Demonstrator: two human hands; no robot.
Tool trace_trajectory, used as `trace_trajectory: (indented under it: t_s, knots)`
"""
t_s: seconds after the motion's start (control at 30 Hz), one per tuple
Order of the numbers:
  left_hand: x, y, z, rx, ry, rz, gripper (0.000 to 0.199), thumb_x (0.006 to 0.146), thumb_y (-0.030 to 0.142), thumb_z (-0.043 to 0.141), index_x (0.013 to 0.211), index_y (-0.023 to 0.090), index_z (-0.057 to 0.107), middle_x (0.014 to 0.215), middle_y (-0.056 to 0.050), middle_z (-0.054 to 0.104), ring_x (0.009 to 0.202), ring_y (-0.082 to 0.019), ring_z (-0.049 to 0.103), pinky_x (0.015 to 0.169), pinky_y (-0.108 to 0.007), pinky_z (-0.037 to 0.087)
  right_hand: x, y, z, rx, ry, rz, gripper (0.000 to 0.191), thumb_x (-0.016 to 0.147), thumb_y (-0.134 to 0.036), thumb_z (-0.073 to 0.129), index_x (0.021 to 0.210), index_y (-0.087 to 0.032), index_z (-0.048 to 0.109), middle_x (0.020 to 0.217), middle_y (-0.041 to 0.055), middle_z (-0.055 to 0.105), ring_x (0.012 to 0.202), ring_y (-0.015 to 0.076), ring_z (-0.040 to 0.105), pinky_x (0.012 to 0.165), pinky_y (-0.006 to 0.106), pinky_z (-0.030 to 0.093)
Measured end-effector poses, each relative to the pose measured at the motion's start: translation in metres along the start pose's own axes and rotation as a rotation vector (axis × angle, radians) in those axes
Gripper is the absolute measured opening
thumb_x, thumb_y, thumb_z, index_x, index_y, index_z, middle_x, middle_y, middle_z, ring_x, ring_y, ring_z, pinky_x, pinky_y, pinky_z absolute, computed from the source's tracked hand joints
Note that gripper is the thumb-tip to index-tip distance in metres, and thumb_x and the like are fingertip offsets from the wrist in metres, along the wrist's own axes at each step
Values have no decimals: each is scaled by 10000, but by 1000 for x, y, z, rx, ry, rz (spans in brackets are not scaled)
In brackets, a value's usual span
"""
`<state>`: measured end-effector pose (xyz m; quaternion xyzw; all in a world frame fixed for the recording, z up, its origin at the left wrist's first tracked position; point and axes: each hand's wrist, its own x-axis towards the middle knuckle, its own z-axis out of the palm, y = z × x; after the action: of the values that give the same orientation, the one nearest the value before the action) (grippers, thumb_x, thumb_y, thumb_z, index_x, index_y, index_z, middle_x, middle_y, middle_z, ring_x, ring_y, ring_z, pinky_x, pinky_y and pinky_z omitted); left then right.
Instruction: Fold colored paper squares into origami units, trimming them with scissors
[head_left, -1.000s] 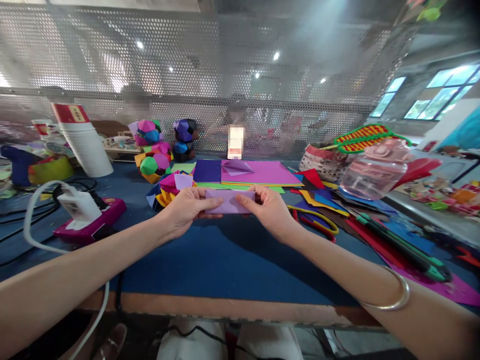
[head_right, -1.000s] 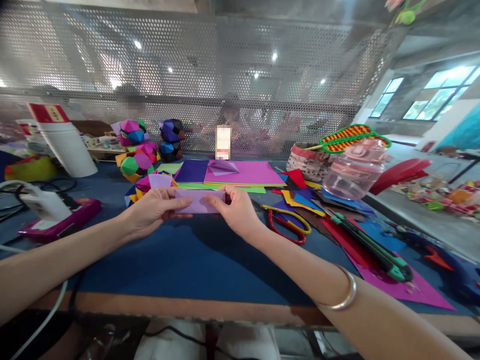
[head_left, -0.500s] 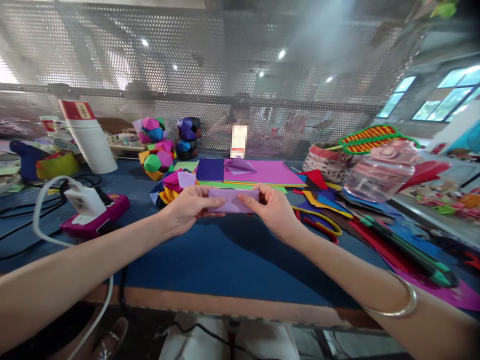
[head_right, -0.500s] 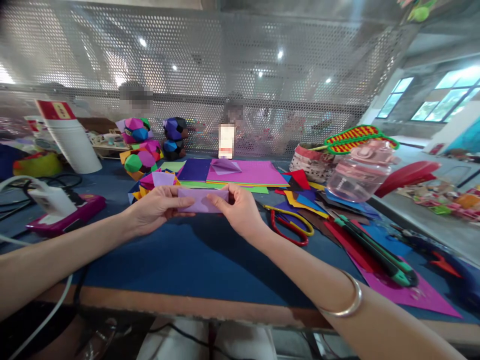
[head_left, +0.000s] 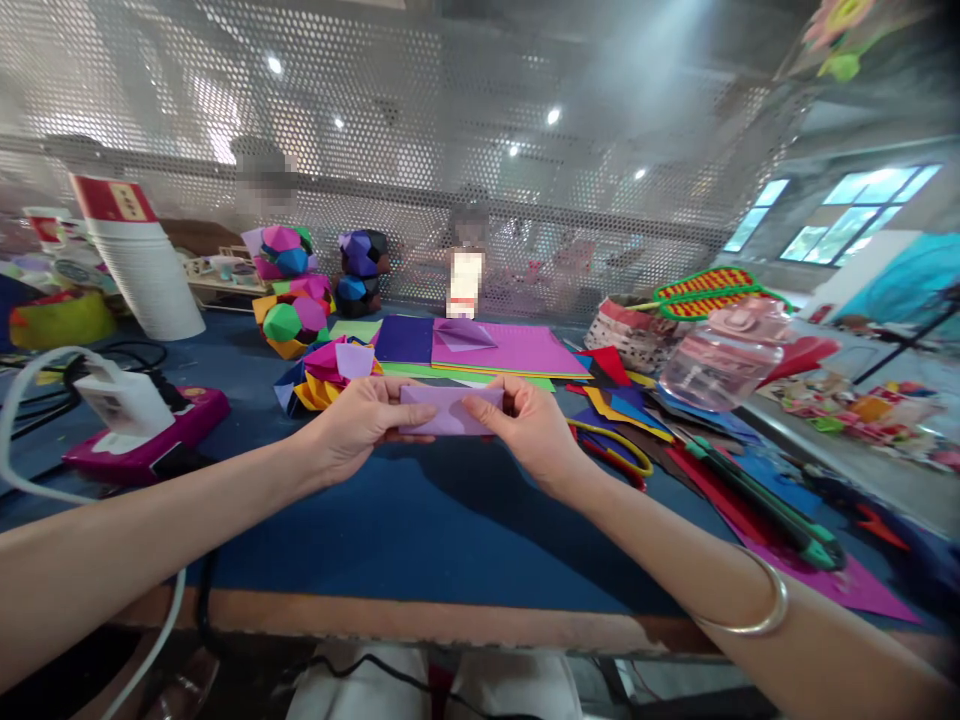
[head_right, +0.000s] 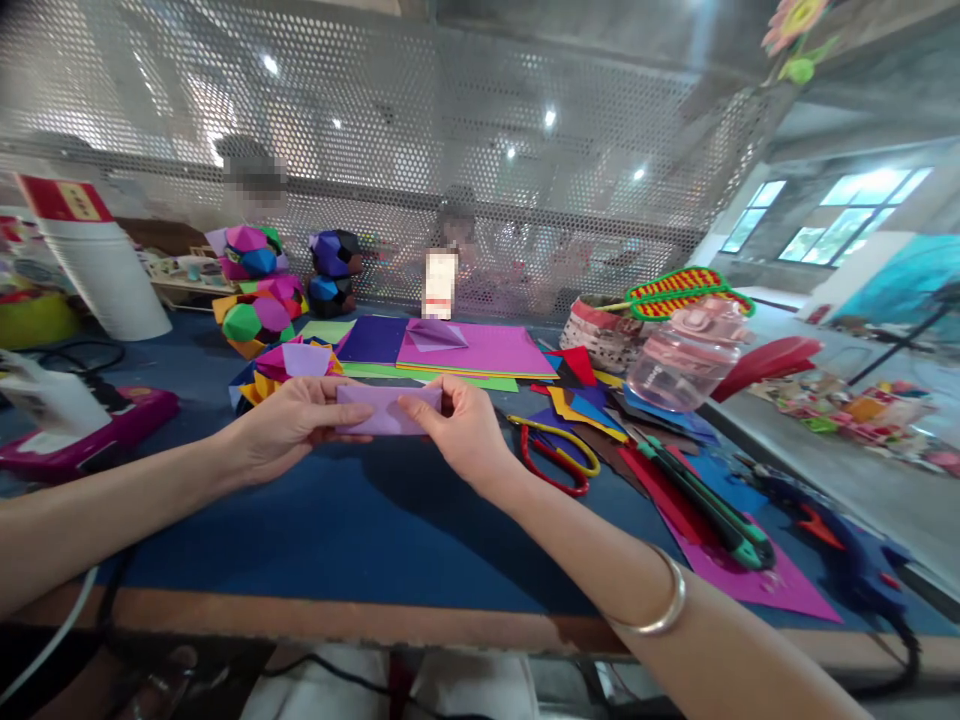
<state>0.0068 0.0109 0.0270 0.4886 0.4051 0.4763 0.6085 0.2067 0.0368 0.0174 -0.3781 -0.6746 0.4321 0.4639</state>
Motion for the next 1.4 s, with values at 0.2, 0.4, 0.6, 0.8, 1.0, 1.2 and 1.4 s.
trace_trajectory:
  t_s: [0.2, 0.4, 0.6, 0.8, 1.0, 1.2, 1.4]
  knots:
    - [-2, -2, 1, 8, 22, -11, 347, 543, 332, 930, 809, 157, 791, 822, -49, 772, 747, -167, 706, 709, -259, 603, -3, -3, 0, -51, -10, 29, 370, 733, -527, 755, 757, -210, 566, 723, 3, 627, 650, 153, 556, 610, 284, 449]
    - [-4, -3, 2, 76, 31, -24, 372, 546, 371, 895, 821, 149, 779, 836, -58, 762, 763, -179, 703, 733, -282, 600, -4, -6, -6, -188, -59, 50, 375, 762, -550, 697, 738, -205, 552, 666, -16, 568, 606, 133, 491, 554, 262, 381]
    - [-10, -8, 7, 358, -12, -53, 364, 589, 315, 807, 897, 144, 718, 654, -23, 709, 540, -152, 625, 497, -233, 480, -7, -6, -11, -421, -210, 94, 359, 718, -500, 749, 658, -197, 566, 571, -35, 509, 537, 118, 415, 503, 256, 284]
    - [-20, -12, 9, 820, -65, 201, 125, 718, 252, 718, 833, 204, 733, 626, 13, 655, 575, -153, 566, 525, -240, 363, -17, -8, -9, -660, -249, 46, 173, 756, -257, 700, 651, -206, 572, 614, -15, 574, 601, 145, 465, 551, 269, 280]
    - [-15, -20, 3, 1022, -144, 459, 159, 786, 215, 689, 943, 195, 702, 992, -56, 633, 961, -240, 585, 853, -325, 430, -20, -7, -6, -751, -269, 30, 149, 783, -242, 679, 699, -210, 560, 648, -13, 587, 608, 148, 479, 554, 276, 283]
    - [-18, -26, -3, 1127, -426, 800, 330, 910, -20, 403, 973, 181, 658, 1109, -81, 624, 1044, -193, 591, 897, -299, 476, -27, -7, -7, -799, -256, 16, 115, 824, -207, 643, 747, -211, 558, 712, -13, 606, 682, 159, 515, 603, 277, 306]
    - [-17, -24, -7, 1150, -555, 851, 345, 916, -27, 388, 1046, 159, 647, 1109, -102, 683, 1010, -193, 654, 869, -292, 546, -28, -2, -14, -822, -241, -13, 134, 828, -227, 693, 853, -201, 564, 877, 16, 602, 856, 192, 539, 720, 300, 369]
